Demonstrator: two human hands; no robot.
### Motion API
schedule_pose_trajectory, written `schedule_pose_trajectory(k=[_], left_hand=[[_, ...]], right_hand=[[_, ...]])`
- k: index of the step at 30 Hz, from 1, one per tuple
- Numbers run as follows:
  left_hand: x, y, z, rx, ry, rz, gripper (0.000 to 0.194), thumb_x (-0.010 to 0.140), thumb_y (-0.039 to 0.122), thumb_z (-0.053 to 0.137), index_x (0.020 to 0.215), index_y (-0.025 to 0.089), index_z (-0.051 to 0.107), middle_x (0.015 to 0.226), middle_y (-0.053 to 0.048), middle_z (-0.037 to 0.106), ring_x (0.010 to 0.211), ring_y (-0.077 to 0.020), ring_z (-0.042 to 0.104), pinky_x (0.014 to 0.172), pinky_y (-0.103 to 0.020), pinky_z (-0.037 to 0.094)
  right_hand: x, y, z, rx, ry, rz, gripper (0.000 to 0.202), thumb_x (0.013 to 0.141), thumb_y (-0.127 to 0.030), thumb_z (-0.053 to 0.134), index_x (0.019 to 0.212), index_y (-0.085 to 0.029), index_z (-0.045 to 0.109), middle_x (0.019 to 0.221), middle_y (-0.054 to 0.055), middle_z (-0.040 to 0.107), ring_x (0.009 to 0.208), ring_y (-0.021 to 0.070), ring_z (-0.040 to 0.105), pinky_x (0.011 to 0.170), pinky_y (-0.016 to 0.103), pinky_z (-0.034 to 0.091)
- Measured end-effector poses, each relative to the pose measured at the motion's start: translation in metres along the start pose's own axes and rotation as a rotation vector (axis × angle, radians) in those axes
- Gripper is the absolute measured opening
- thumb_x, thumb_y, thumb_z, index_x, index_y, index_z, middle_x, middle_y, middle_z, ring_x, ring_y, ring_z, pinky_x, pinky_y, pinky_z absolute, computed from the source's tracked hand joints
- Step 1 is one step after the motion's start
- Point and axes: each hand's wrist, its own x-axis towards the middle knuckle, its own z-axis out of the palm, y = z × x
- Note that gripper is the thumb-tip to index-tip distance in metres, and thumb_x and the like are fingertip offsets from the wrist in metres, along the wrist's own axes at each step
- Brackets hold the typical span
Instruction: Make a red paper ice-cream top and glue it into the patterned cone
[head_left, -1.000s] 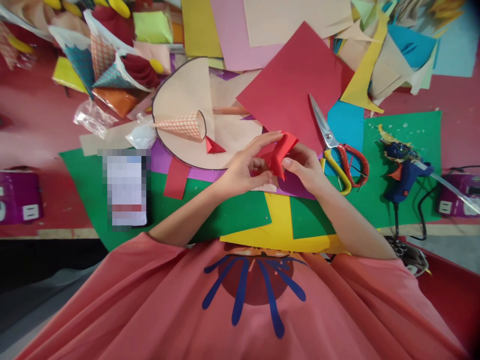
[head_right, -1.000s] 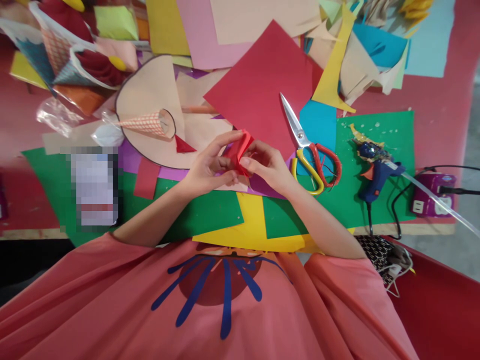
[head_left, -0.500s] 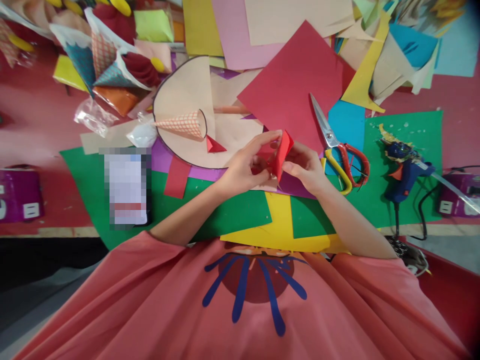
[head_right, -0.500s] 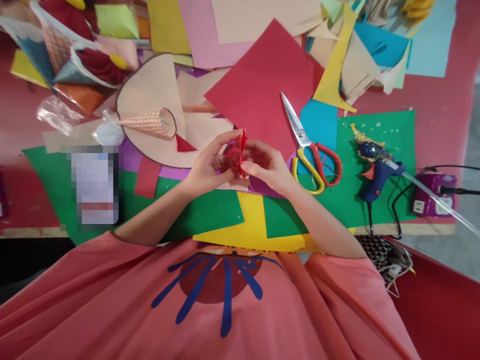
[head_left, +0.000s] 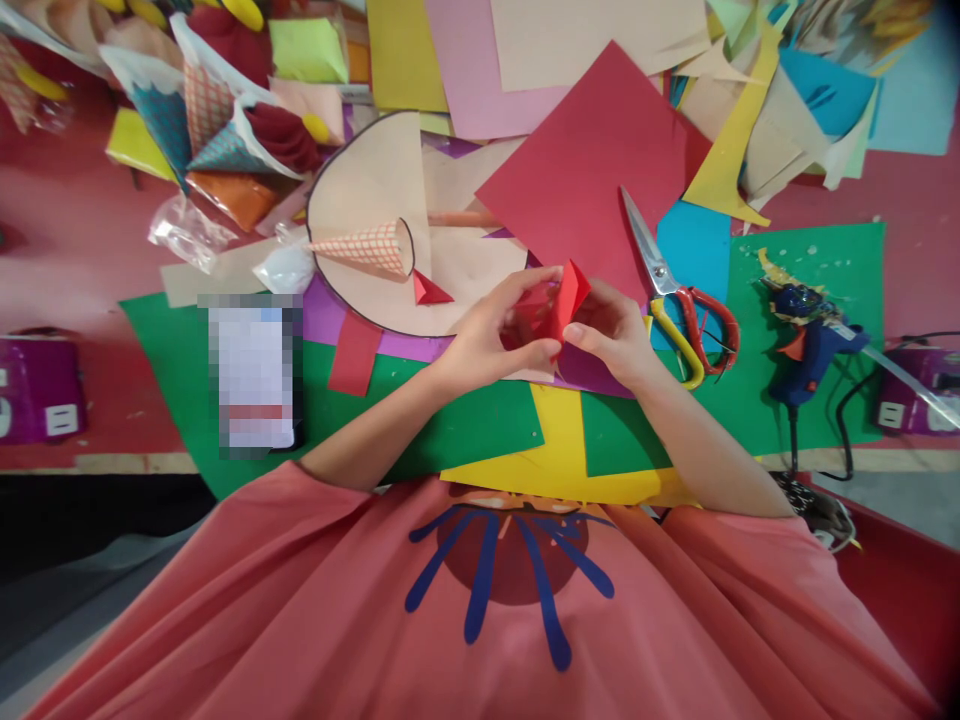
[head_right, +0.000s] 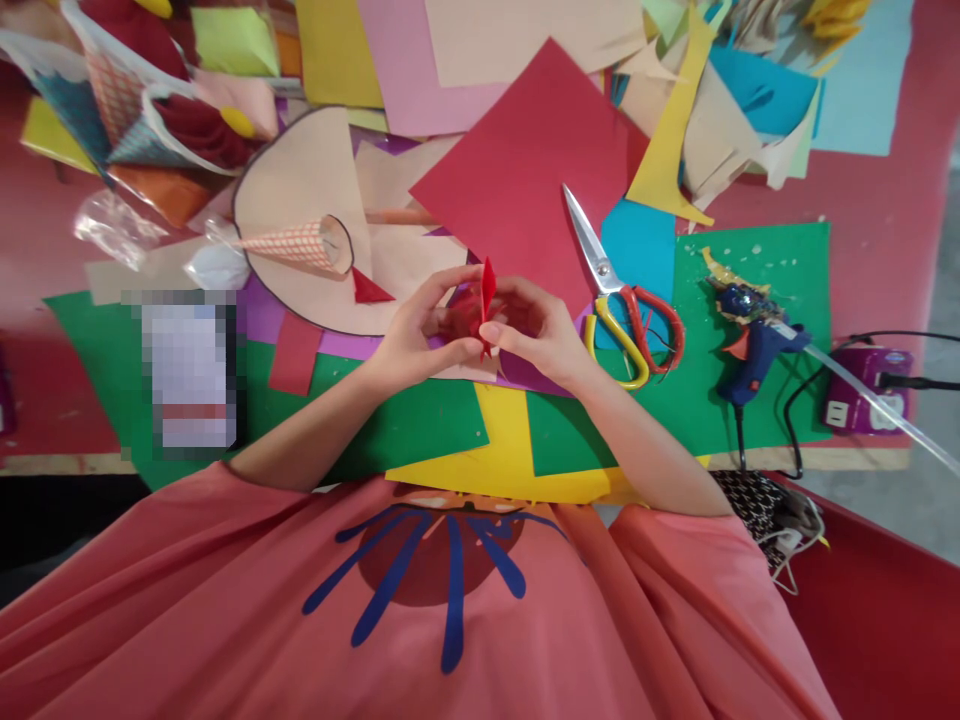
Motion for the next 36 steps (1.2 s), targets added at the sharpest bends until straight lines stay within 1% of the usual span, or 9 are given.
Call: schedule_pose_trajectory(k=[3, 6, 14, 19, 22, 25, 27, 32, 36], left_hand=[[-0.001, -0.002, 0.000, 0.087, -0.012, 0.039, 0.083, 0.071, 0.046, 0.078, 0.142, 0.031, 0.039, 0.144, -0.013, 0.049, 0.103, -0.0247, 0.069, 0.070, -0.029, 0.060], [-0.001, -0.002, 0.001, 0.166, 0.005, 0.056, 0.082, 0.072, 0.048, 0.077, 0.142, 0.030, 0.038, 0.144, -0.013, 0.048, 0.115, -0.0279, 0.064, 0.077, -0.032, 0.060], [0.000, 0.003, 0.000, 0.064, 0.004, -0.016, 0.066, 0.079, 0.042, 0.071, 0.137, 0.028, 0.044, 0.134, -0.012, 0.055, 0.081, -0.0138, 0.069, 0.068, -0.025, 0.058], [0.001, 0.000, 0.000, -0.047, 0.022, -0.033, 0.056, 0.082, 0.045, 0.067, 0.132, 0.028, 0.047, 0.127, -0.010, 0.060, 0.074, -0.0121, 0.067, 0.061, -0.024, 0.056], [0.001, -0.003, 0.000, -0.095, 0.058, -0.067, 0.047, 0.086, 0.050, 0.060, 0.124, 0.024, 0.052, 0.110, -0.007, 0.066, 0.061, -0.0093, 0.064, 0.054, -0.024, 0.054], [0.003, -0.005, 0.000, -0.099, 0.108, -0.112, 0.038, 0.088, 0.051, 0.056, 0.113, 0.021, 0.056, 0.088, -0.003, 0.066, 0.054, -0.0086, 0.061, 0.051, -0.024, 0.053], [0.005, -0.005, 0.001, -0.074, 0.152, -0.108, 0.034, 0.089, 0.051, 0.055, 0.104, 0.020, 0.056, 0.080, -0.001, 0.064, 0.056, -0.0092, 0.061, 0.053, -0.023, 0.053], [0.009, -0.003, 0.000, 0.023, 0.213, -0.040, 0.034, 0.086, 0.052, 0.059, 0.093, 0.018, 0.057, 0.090, -0.003, 0.066, 0.082, -0.0134, 0.066, 0.068, -0.023, 0.055], [0.008, -0.002, -0.002, -0.005, 0.209, -0.056, 0.032, 0.086, 0.049, 0.061, 0.095, 0.019, 0.056, 0.086, -0.003, 0.068, 0.082, -0.0133, 0.068, 0.068, -0.022, 0.055]], right_hand=[[0.000, 0.000, 0.001, -0.028, 0.035, 0.036, 0.046, 0.069, -0.058, 0.075, 0.096, -0.023, 0.063, 0.089, 0.001, 0.070, 0.078, 0.0148, 0.066, 0.073, 0.030, 0.058], [0.000, 0.001, 0.001, -0.028, 0.025, 0.045, 0.044, 0.070, -0.058, 0.074, 0.094, -0.023, 0.062, 0.085, 0.000, 0.069, 0.071, 0.0131, 0.064, 0.069, 0.028, 0.057], [0.000, 0.000, 0.001, -0.029, 0.055, 0.040, 0.041, 0.074, -0.057, 0.070, 0.098, -0.023, 0.066, 0.091, 0.002, 0.072, 0.083, 0.0166, 0.068, 0.072, 0.029, 0.058], [0.000, 0.005, -0.002, -0.016, 0.081, 0.047, 0.038, 0.075, -0.058, 0.065, 0.093, -0.025, 0.069, 0.083, 0.000, 0.071, 0.072, 0.0157, 0.067, 0.068, 0.030, 0.057], [0.001, 0.014, -0.006, 0.052, 0.113, 0.049, 0.029, 0.078, -0.050, 0.061, 0.082, -0.022, 0.067, 0.073, -0.001, 0.067, 0.067, 0.0151, 0.064, 0.067, 0.030, 0.056], [0.001, 0.022, -0.009, 0.115, 0.161, 0.088, 0.025, 0.080, -0.044, 0.054, 0.073, -0.022, 0.062, 0.071, -0.001, 0.063, 0.075, 0.0176, 0.066, 0.070, 0.031, 0.057], [0.002, 0.025, -0.010, 0.102, 0.183, 0.120, 0.025, 0.080, -0.044, 0.051, 0.074, -0.023, 0.062, 0.075, 0.000, 0.064, 0.083, 0.0193, 0.067, 0.073, 0.033, 0.057], [0.003, 0.019, -0.007, -0.013, 0.187, 0.052, 0.020, 0.080, -0.041, 0.060, 0.087, -0.024, 0.065, 0.084, -0.002, 0.068, 0.091, 0.0187, 0.066, 0.085, 0.035, 0.055], [0.004, 0.008, -0.003, -0.015, 0.188, 0.008, 0.028, 0.077, -0.041, 0.069, 0.098, -0.023, 0.065, 0.093, -0.001, 0.073, 0.094, 0.0192, 0.068, 0.086, 0.036, 0.056]])
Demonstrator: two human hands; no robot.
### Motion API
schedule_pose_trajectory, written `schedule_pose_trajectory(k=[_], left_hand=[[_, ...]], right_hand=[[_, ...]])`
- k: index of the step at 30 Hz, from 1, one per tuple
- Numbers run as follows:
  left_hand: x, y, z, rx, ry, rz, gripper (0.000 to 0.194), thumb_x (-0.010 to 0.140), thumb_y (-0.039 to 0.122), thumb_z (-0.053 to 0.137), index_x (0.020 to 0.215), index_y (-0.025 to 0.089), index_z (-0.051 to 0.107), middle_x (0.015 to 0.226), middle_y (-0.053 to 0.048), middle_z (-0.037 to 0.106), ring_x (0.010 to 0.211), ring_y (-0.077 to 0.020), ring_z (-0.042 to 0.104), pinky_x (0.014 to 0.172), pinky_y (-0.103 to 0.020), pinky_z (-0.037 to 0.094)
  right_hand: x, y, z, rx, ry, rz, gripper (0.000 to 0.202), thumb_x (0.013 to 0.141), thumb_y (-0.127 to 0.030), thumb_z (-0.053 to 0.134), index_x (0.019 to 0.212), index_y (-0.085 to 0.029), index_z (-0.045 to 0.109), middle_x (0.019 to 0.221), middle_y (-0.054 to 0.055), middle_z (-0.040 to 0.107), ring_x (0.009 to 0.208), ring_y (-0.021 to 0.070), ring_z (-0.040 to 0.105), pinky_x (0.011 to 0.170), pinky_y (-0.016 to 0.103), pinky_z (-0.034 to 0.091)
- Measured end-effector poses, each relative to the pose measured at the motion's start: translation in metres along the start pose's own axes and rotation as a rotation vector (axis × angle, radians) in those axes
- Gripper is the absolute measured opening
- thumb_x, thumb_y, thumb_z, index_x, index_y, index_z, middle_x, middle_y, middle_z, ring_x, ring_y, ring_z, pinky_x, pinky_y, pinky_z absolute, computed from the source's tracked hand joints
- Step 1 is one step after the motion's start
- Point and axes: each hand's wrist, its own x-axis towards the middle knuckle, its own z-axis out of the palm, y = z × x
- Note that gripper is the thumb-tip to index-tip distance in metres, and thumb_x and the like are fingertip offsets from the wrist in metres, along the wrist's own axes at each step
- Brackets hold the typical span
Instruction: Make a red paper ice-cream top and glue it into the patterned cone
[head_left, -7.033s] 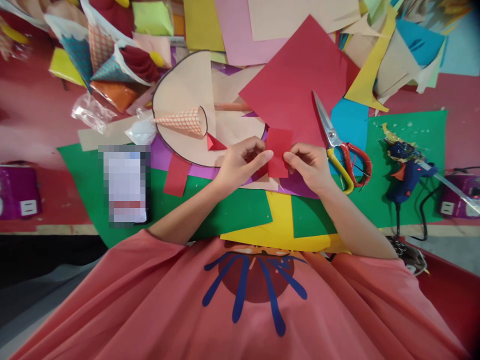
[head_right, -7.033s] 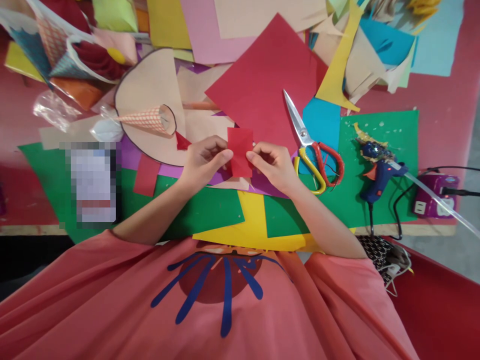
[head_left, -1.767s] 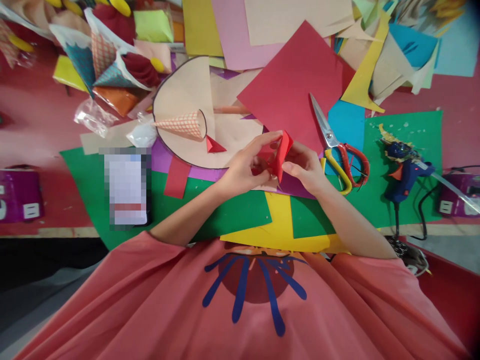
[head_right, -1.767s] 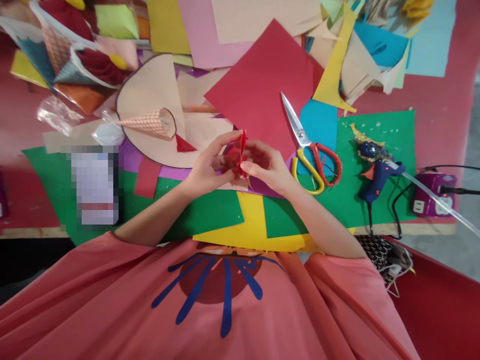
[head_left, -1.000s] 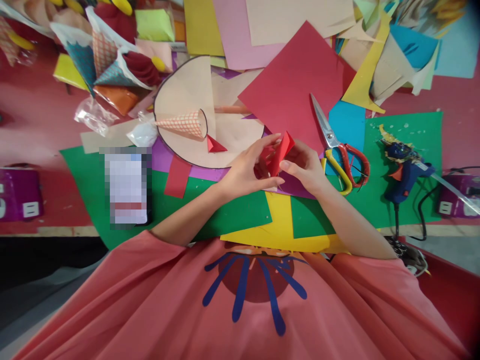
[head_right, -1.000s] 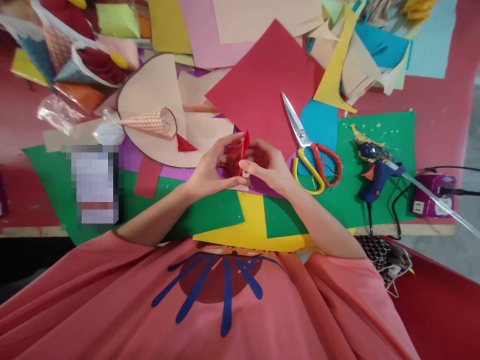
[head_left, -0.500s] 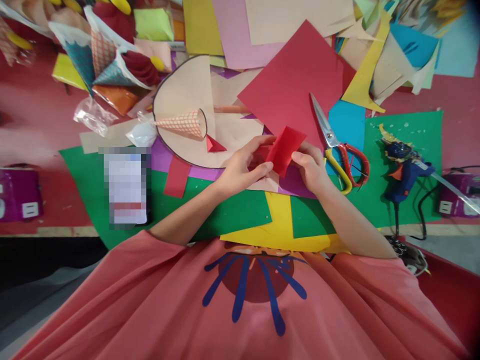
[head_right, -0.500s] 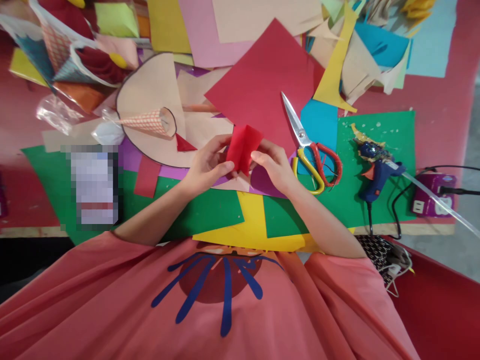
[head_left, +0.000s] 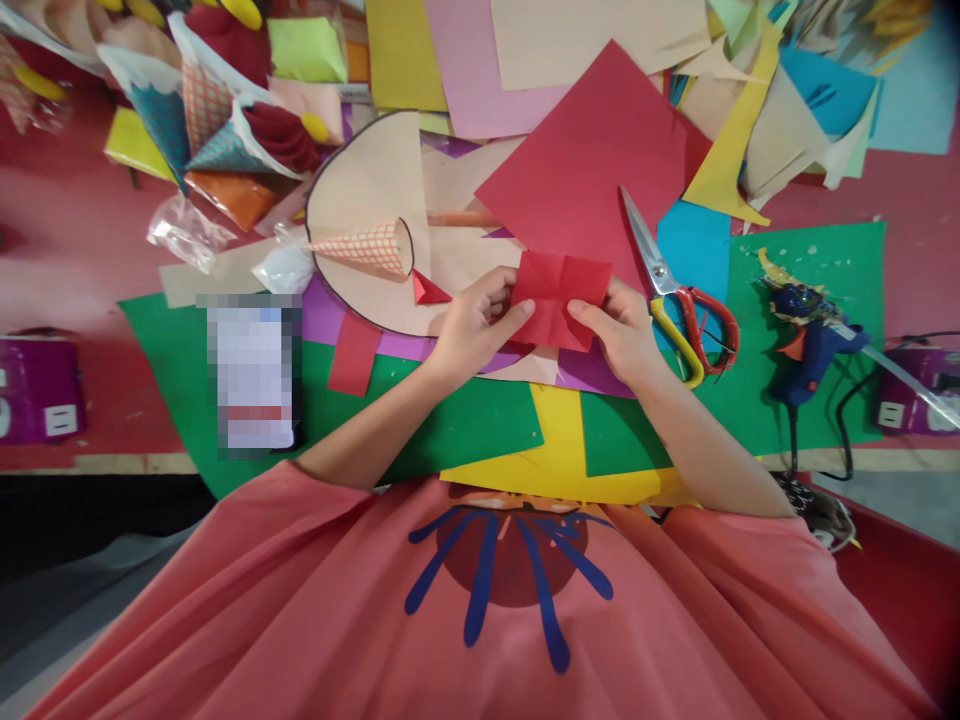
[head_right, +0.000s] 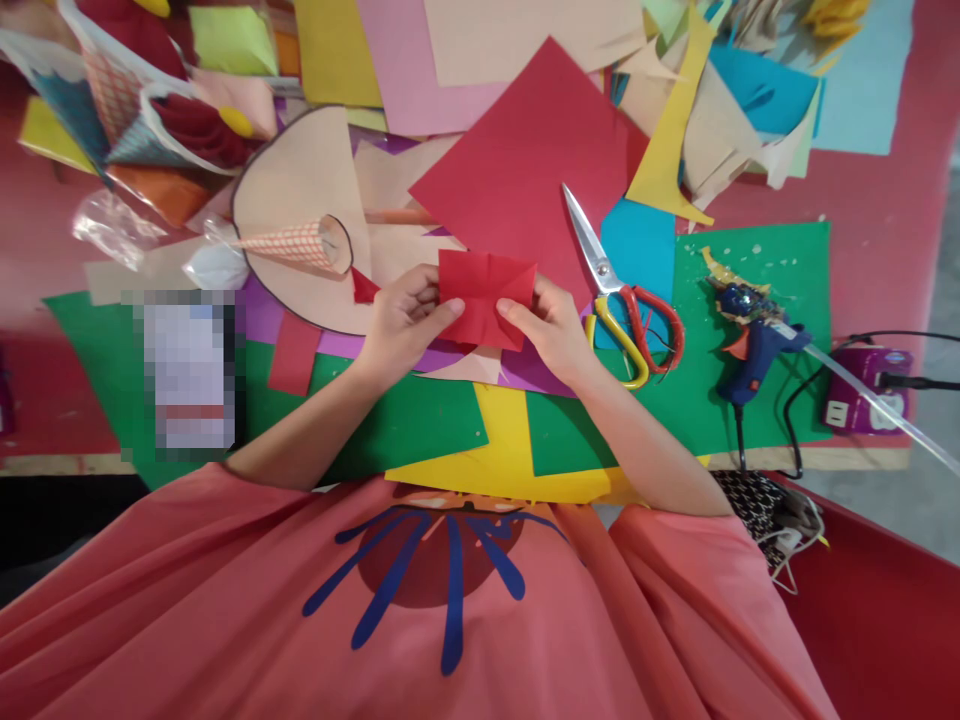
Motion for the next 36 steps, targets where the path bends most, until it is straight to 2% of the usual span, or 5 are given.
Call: schedule_pose_trajectory(k=[7, 19, 23, 27, 36], left_hand=[[-0.0031, -0.0004, -0.0019, 0.039, 0.051, 0.004, 0.037, 0.086, 0.049, 0.061, 0.107, 0.019, 0.054, 0.083, -0.002, 0.070, 0.074, -0.0109, 0.066, 0.065, -0.021, 0.053], [-0.0043, 0.0037, 0.0018, 0.056, 0.033, -0.031, 0.038, 0.082, 0.050, 0.066, 0.095, 0.015, 0.061, 0.080, -0.003, 0.069, 0.070, -0.0121, 0.067, 0.058, -0.020, 0.054], [-0.0040, 0.0048, 0.0019, 0.043, 0.030, -0.004, 0.035, 0.082, 0.050, 0.066, 0.090, 0.016, 0.061, 0.074, -0.001, 0.068, 0.066, -0.0107, 0.065, 0.054, -0.019, 0.052], [-0.0036, 0.0043, 0.0008, -0.057, -0.007, -0.032, 0.037, 0.084, 0.051, 0.063, 0.098, 0.017, 0.061, 0.082, -0.003, 0.072, 0.074, -0.0133, 0.070, 0.063, -0.022, 0.056], [-0.0030, 0.0034, 0.0012, -0.169, -0.045, -0.005, 0.034, 0.082, 0.041, 0.069, 0.104, 0.015, 0.069, 0.096, -0.006, 0.075, 0.089, -0.0167, 0.072, 0.076, -0.023, 0.059]], right_hand=[[-0.0002, -0.0022, 0.0026, 0.017, -0.002, 0.026, 0.037, 0.075, -0.047, 0.074, 0.101, -0.023, 0.061, 0.096, 0.000, 0.074, 0.099, 0.0214, 0.070, 0.087, 0.040, 0.059], [-0.0027, -0.0072, 0.0047, 0.021, 0.010, 0.030, 0.037, 0.068, -0.049, 0.079, 0.092, -0.023, 0.066, 0.087, -0.001, 0.075, 0.086, 0.0177, 0.071, 0.080, 0.034, 0.060], [-0.0033, -0.0065, 0.0045, 0.041, -0.005, 0.068, 0.032, 0.068, -0.047, 0.079, 0.084, -0.021, 0.068, 0.076, -0.002, 0.073, 0.062, 0.0128, 0.067, 0.058, 0.027, 0.058], [-0.0029, -0.0047, 0.0039, 0.091, -0.019, 0.123, 0.031, 0.071, -0.048, 0.077, 0.079, -0.021, 0.065, 0.057, -0.006, 0.064, 0.037, 0.0090, 0.053, 0.033, 0.023, 0.045], [-0.0008, -0.0017, 0.0028, 0.168, -0.012, 0.117, 0.023, 0.075, -0.040, 0.074, 0.078, -0.019, 0.064, 0.054, -0.006, 0.063, 0.035, 0.0076, 0.052, 0.032, 0.020, 0.043]])
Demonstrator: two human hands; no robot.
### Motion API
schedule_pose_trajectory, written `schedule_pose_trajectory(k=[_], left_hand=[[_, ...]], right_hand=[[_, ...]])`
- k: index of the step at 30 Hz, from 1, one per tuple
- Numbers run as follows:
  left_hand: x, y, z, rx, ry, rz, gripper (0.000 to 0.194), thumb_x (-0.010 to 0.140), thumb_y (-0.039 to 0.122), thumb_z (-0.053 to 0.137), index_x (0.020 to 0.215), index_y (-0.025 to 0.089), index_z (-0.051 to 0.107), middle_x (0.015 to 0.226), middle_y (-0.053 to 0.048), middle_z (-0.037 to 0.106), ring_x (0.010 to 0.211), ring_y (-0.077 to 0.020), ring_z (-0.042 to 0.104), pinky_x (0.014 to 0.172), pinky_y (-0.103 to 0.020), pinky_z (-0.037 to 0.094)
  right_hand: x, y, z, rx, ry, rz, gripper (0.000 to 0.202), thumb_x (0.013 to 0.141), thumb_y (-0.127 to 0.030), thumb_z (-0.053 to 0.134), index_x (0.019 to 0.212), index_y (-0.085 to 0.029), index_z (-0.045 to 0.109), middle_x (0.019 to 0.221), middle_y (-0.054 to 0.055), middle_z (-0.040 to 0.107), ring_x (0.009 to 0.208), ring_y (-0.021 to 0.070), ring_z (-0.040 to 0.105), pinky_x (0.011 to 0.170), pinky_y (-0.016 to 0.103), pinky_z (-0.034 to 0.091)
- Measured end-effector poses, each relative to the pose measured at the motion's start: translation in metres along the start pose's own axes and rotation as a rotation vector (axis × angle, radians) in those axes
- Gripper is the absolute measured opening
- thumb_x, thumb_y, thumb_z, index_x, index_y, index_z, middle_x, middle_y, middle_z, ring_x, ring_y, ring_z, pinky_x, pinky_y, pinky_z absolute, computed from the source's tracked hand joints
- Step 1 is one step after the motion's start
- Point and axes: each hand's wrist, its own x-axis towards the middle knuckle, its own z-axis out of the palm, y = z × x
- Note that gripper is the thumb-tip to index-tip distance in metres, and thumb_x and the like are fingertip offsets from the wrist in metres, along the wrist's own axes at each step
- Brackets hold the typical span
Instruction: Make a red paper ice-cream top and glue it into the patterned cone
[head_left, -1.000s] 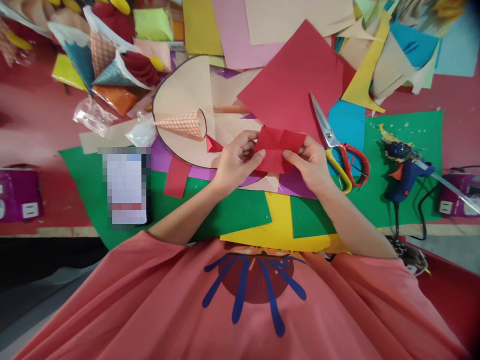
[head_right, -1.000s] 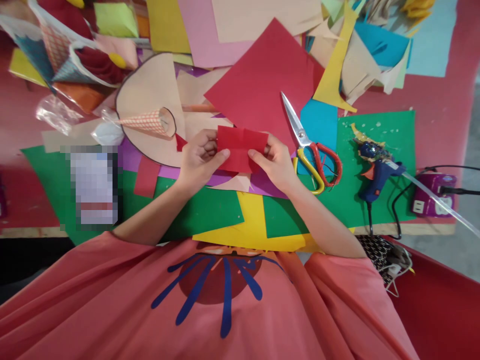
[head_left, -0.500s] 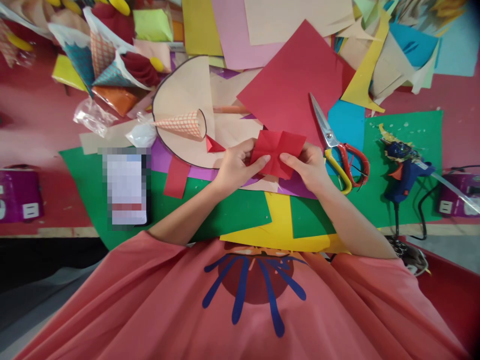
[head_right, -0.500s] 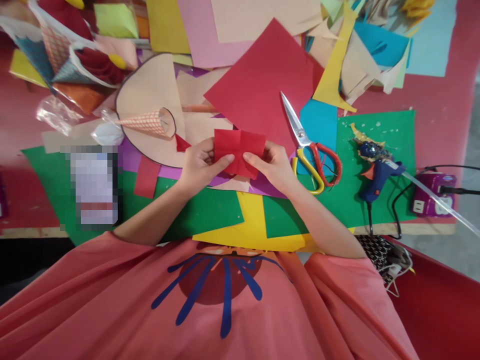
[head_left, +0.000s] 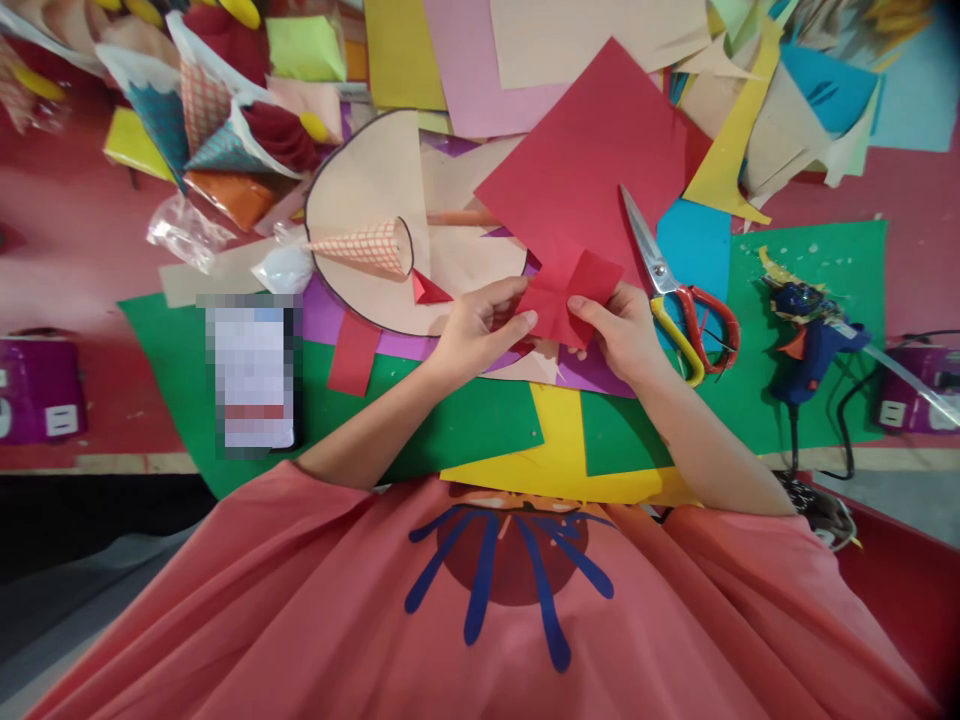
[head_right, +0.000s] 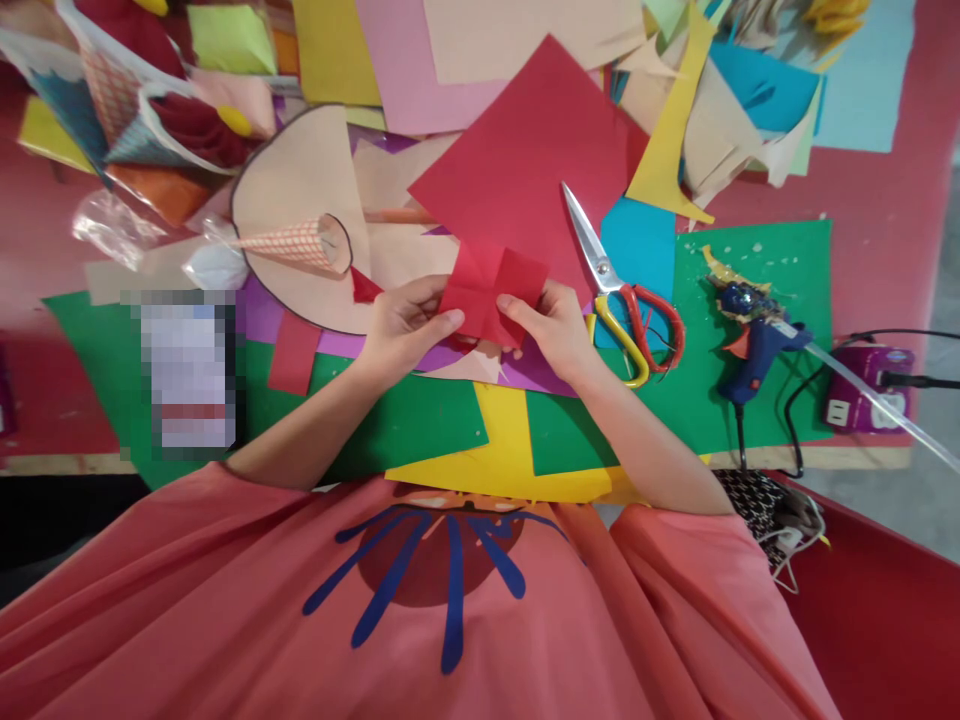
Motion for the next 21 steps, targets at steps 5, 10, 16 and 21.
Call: schedule_pose_trajectory(k=[5, 10, 16, 21], left_hand=[[-0.002, 0.001, 0.000, -0.023, -0.012, -0.049, 0.032, 0.082, 0.036, 0.069, 0.106, 0.016, 0.072, 0.100, -0.007, 0.076, 0.086, -0.0172, 0.073, 0.075, -0.025, 0.060], [-0.002, 0.005, -0.001, 0.058, -0.025, -0.053, 0.029, 0.082, 0.028, 0.066, 0.108, 0.019, 0.074, 0.107, -0.005, 0.076, 0.087, -0.0166, 0.073, 0.072, -0.023, 0.059], [-0.002, 0.013, -0.002, 0.155, -0.034, -0.080, 0.029, 0.081, 0.022, 0.062, 0.107, 0.020, 0.075, 0.103, -0.005, 0.077, 0.086, -0.0154, 0.072, 0.071, -0.021, 0.057], [-0.003, 0.013, -0.003, 0.142, -0.039, -0.055, 0.028, 0.081, 0.027, 0.066, 0.106, 0.020, 0.075, 0.102, -0.005, 0.077, 0.085, -0.0148, 0.072, 0.067, -0.019, 0.056]], right_hand=[[0.001, -0.001, 0.001, 0.021, -0.002, 0.008, 0.021, 0.075, -0.037, 0.074, 0.077, -0.019, 0.064, 0.053, -0.006, 0.063, 0.034, 0.0073, 0.051, 0.031, 0.020, 0.042], [0.002, -0.001, -0.001, 0.030, 0.003, 0.026, 0.022, 0.074, -0.038, 0.075, 0.073, -0.020, 0.064, 0.050, -0.006, 0.062, 0.033, 0.0076, 0.051, 0.030, 0.020, 0.040], [0.002, 0.000, -0.003, 0.048, -0.044, -0.005, 0.022, 0.076, -0.038, 0.075, 0.070, -0.020, 0.064, 0.050, -0.004, 0.064, 0.035, 0.0085, 0.054, 0.033, 0.020, 0.043], [0.002, 0.000, -0.004, 0.045, -0.067, -0.047, 0.020, 0.078, -0.040, 0.073, 0.075, -0.021, 0.066, 0.053, -0.005, 0.063, 0.039, 0.0076, 0.055, 0.036, 0.019, 0.045]])
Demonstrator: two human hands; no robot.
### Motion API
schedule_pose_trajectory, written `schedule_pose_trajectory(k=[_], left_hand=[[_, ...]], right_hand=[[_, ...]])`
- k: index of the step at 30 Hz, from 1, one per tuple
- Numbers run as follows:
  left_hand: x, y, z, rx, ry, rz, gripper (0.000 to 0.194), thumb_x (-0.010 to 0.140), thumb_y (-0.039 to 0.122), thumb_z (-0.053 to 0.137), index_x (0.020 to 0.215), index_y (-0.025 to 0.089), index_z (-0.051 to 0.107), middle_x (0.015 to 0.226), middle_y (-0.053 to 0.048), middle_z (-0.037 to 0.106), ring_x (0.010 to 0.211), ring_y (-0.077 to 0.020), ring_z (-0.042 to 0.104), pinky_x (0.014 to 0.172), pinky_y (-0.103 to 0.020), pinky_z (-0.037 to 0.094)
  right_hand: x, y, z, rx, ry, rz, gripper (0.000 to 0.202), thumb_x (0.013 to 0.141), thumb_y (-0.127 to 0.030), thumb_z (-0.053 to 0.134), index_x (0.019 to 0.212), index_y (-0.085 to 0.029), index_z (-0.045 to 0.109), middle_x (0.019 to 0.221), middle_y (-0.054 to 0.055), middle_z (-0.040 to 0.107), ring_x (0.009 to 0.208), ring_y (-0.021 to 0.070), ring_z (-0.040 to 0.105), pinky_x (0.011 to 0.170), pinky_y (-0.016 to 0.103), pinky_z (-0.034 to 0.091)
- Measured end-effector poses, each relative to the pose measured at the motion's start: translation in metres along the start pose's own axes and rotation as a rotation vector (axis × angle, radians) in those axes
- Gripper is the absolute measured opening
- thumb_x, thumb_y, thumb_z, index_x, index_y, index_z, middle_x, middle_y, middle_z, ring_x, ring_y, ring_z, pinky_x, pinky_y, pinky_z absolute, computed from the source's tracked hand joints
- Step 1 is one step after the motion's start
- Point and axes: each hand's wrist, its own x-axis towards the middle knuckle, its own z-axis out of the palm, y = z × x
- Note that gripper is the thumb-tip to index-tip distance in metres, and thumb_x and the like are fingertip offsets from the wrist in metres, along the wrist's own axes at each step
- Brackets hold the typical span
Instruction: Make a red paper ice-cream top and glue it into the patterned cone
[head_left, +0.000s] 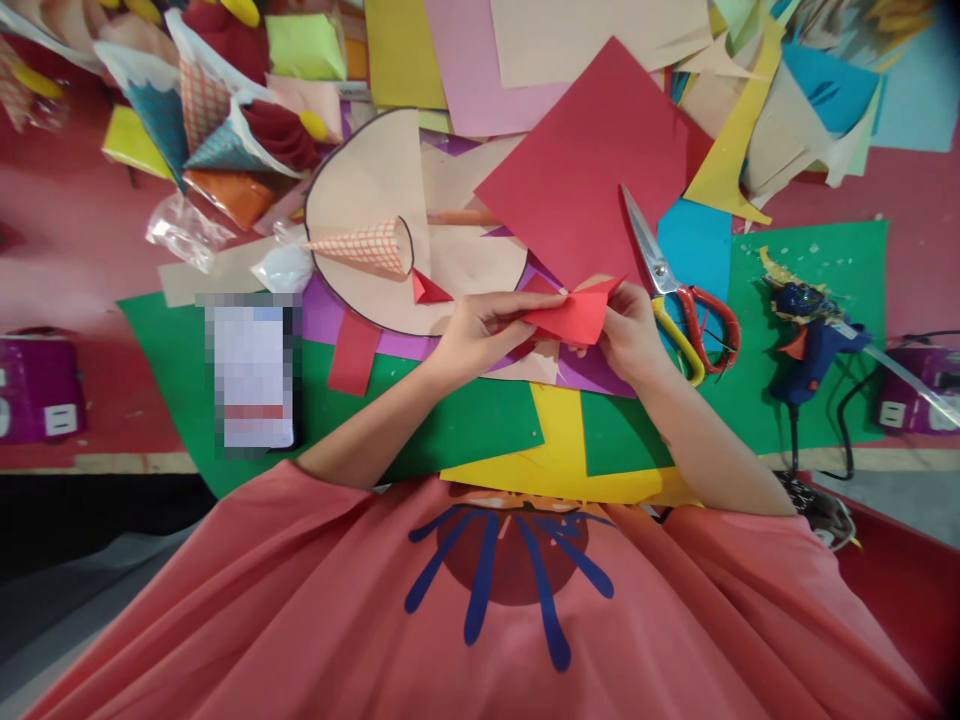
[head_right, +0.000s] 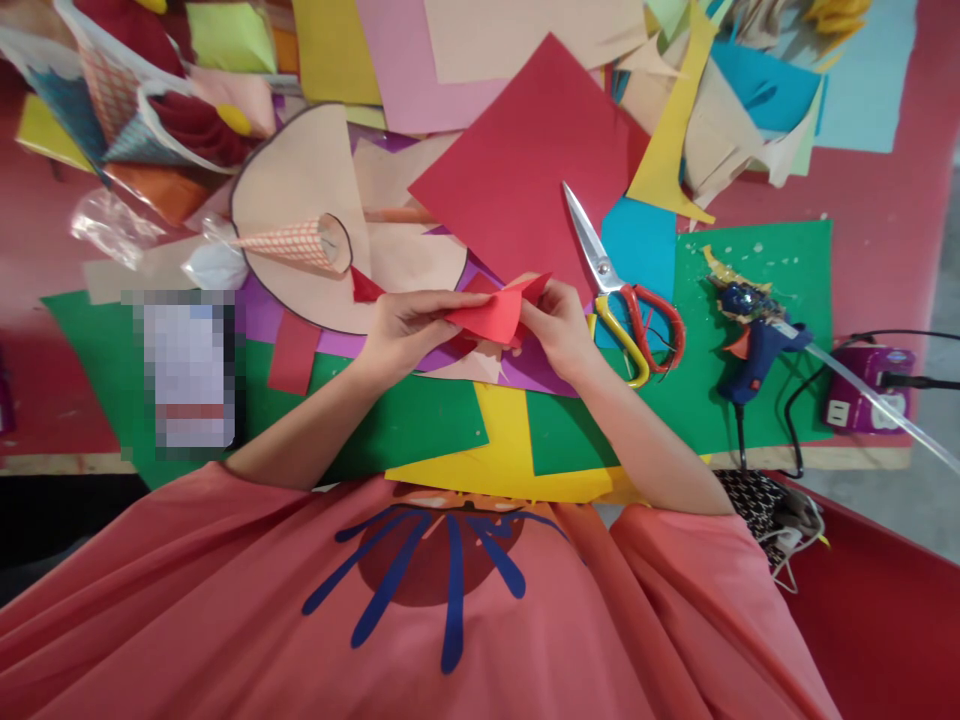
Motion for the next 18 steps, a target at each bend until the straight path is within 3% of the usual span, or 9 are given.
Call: schedule_pose_trajectory(k=[4, 7, 10, 14, 18], left_hand=[[-0.0004, 0.0016, -0.0009, -0.005, -0.008, 0.052, 0.036, 0.089, 0.046, 0.058, 0.104, 0.020, 0.076, 0.102, -0.007, 0.077, 0.092, -0.0172, 0.072, 0.078, -0.024, 0.057], [0.0001, 0.0014, -0.0001, 0.033, 0.020, 0.066, 0.034, 0.091, 0.046, 0.055, 0.099, 0.021, 0.077, 0.098, -0.006, 0.077, 0.094, -0.0164, 0.072, 0.084, -0.025, 0.056], [0.0005, -0.0016, 0.0020, 0.025, 0.033, 0.056, 0.022, 0.085, 0.036, 0.066, 0.097, 0.021, 0.077, 0.098, -0.005, 0.077, 0.086, -0.0141, 0.073, 0.075, -0.022, 0.057], [0.0009, -0.0046, 0.0042, -0.050, 0.010, -0.006, 0.020, 0.082, 0.030, 0.068, 0.095, 0.016, 0.075, 0.092, -0.005, 0.076, 0.059, -0.0073, 0.067, 0.056, -0.018, 0.054], [0.0029, -0.0015, 0.0050, -0.104, -0.019, -0.071, 0.015, 0.077, 0.026, 0.071, 0.086, 0.014, 0.070, 0.080, -0.002, 0.072, 0.056, -0.0051, 0.063, 0.053, -0.015, 0.051]], right_hand=[[0.0004, -0.0006, -0.0004, -0.020, 0.028, 0.013, 0.020, 0.076, -0.040, 0.074, 0.074, -0.022, 0.066, 0.055, -0.006, 0.060, 0.039, 0.0076, 0.054, 0.037, 0.020, 0.044], [0.0009, -0.0003, -0.0011, -0.057, 0.041, 0.015, 0.019, 0.075, -0.042, 0.074, 0.074, -0.023, 0.067, 0.061, -0.004, 0.062, 0.042, 0.0081, 0.053, 0.040, 0.022, 0.045], [0.0011, 0.0010, -0.0030, -0.124, 0.062, 0.001, 0.016, 0.074, -0.040, 0.074, 0.073, -0.025, 0.069, 0.074, -0.002, 0.067, 0.056, 0.0090, 0.056, 0.051, 0.023, 0.050], [0.0001, 0.0012, -0.0051, -0.141, 0.026, -0.024, 0.007, 0.076, -0.031, 0.072, 0.080, -0.025, 0.071, 0.078, -0.003, 0.066, 0.069, 0.0091, 0.059, 0.065, 0.022, 0.050], [-0.0015, -0.0004, -0.0062, -0.141, -0.061, -0.052, 0.020, 0.077, -0.031, 0.071, 0.096, -0.026, 0.072, 0.082, -0.002, 0.067, 0.074, 0.0103, 0.061, 0.069, 0.023, 0.051]])
